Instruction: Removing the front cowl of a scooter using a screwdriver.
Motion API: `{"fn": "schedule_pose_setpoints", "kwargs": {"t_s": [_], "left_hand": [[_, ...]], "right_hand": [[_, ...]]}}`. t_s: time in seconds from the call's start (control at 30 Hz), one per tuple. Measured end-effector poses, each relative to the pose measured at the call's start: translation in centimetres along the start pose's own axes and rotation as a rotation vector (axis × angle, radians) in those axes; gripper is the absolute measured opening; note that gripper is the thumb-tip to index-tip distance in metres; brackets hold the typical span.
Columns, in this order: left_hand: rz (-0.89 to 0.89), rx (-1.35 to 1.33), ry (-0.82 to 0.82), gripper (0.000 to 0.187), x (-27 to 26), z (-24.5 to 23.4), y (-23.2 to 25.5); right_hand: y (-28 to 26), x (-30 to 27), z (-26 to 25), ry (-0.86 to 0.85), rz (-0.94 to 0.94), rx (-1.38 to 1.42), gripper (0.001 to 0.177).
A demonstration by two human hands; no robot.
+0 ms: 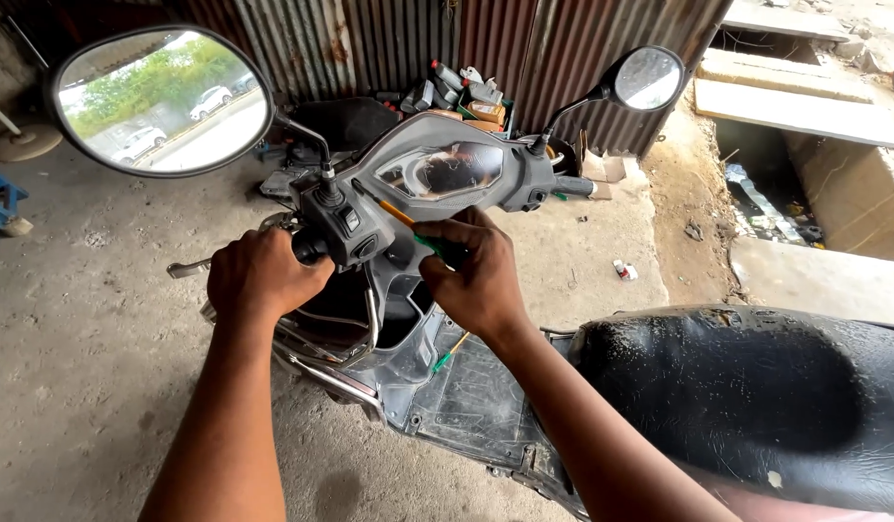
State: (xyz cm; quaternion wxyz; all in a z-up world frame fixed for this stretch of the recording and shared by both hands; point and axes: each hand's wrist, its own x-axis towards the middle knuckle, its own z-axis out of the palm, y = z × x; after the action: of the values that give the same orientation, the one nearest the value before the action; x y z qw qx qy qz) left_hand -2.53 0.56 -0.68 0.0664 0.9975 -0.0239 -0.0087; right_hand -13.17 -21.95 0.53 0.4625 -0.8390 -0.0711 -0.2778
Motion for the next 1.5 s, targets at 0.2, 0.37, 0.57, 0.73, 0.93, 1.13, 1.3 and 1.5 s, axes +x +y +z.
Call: {"fn": "schedule_pose_setpoints", "kwargs": {"t_s": [0.2, 0.37, 0.57, 0.73, 0.93, 1.13, 1.3, 1.5], "left_hand": [[-0.007, -0.003, -0.010, 0.056, 0.0, 0.0, 0.0], [0.088, -0.303, 0.512, 0.033, -0.3, 2.0, -1.1], [0.495, -0.250, 0.708, 0.041, 3.6, 6.8, -3.4], [0.422, -0.123, 0.371, 0.061, -0.1, 0.9, -0.8], [0.431, -0.228, 0.314, 0.063, 0.6, -0.1, 1.4], [0.356, 0.100, 0.489, 0.047, 2.7, 0.5, 4.2], [0.425, 0.029, 0.536, 0.035, 3.8, 0.3, 5.4], [0.223, 0.004, 0.265, 0.040, 3.7, -0.4, 7.5]], "right_hand": [[0.9, -0.1, 0.5, -0.053, 0.275, 0.061, 0.032], [0.3, 0.3, 0.5, -0.072, 0.432, 0.019, 0.036], [-0.2, 0.1, 0.5, -0.072, 0.227, -0.022, 0.033], [-1.4, 0.7, 0.2, -0.118, 0.300, -0.224, 0.025], [0.5, 1.2, 0.7, -0.065, 0.144, -0.210, 0.024], [0.7, 1.7, 0.4, -0.051, 0.213, -0.246, 0.027], [0.9, 2.4, -0.4, -0.151, 0.331, -0.364, 0.025], [2.3, 5.2, -0.4, -0.438, 0.559, -0.076, 0.029]]}}
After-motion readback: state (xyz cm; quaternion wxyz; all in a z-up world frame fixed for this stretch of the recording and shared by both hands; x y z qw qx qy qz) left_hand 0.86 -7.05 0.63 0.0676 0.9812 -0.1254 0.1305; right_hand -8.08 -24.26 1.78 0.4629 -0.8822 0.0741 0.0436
